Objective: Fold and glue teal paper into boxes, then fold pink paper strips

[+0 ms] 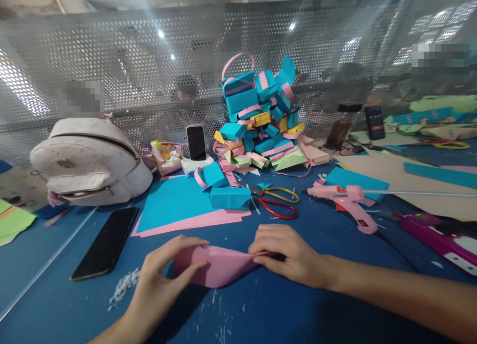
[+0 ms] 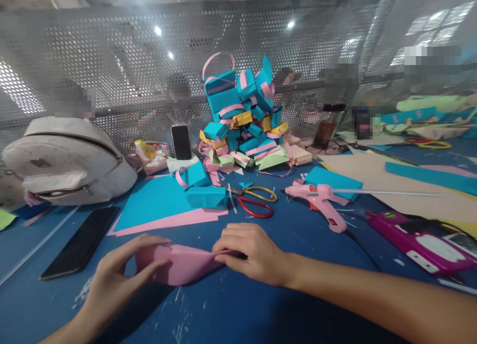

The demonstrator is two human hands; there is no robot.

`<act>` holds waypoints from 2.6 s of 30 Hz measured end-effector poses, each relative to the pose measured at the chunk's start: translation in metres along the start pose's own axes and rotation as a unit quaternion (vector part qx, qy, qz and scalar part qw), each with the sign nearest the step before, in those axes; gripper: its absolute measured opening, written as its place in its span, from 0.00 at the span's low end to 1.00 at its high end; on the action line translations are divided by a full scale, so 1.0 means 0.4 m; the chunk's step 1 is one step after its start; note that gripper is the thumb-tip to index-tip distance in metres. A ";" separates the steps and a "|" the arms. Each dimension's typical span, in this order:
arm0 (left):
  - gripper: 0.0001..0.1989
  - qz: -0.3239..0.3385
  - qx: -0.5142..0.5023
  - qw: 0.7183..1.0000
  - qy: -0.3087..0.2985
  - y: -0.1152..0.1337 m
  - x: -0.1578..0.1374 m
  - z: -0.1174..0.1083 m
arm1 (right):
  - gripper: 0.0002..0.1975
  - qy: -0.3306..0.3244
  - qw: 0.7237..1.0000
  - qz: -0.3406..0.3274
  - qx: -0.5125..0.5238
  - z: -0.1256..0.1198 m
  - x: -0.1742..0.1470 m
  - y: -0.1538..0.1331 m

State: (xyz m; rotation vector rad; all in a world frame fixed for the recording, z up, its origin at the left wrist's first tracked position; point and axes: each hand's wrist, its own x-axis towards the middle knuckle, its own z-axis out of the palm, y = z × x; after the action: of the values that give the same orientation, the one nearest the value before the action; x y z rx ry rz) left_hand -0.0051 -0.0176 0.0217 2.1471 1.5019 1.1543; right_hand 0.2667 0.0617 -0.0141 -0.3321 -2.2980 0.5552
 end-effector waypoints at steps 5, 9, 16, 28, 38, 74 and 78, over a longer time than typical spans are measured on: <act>0.05 0.015 -0.040 0.999 -0.022 0.007 0.003 -0.004 | 0.11 -0.003 1.000 0.004 0.003 0.000 0.000 0.001; 0.06 0.032 -0.073 0.997 -0.026 0.010 0.006 -0.006 | 0.12 -0.003 1.000 0.003 -0.002 -0.001 0.002 0.000; 0.07 0.031 -0.085 0.995 -0.033 0.006 0.003 -0.004 | 0.11 -0.005 1.000 0.006 -0.001 -0.001 0.001 0.001; 0.21 -0.249 -0.300 0.920 -0.042 -0.005 0.024 0.020 | 0.07 0.012 0.993 0.110 0.039 -0.007 -0.001 -0.008; 0.16 -0.271 -0.304 0.909 -0.088 -0.016 0.011 0.025 | 0.09 -0.009 0.990 0.128 0.065 -0.010 -0.003 -0.006; 0.16 -0.024 -0.145 0.979 -0.139 0.198 0.163 -0.064 | 0.16 0.068 0.982 0.098 0.144 -0.144 0.122 -0.194; 0.15 -0.045 -0.181 0.963 -0.194 0.191 0.151 -0.023 | 0.10 -0.011 0.974 0.183 0.130 -0.148 0.139 -0.219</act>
State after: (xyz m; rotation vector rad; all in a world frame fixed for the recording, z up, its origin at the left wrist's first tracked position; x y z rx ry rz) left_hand 0.0472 0.0017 0.1024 1.8957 1.1055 0.8347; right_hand 0.2640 0.0242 0.0995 -0.6282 -2.1600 1.0367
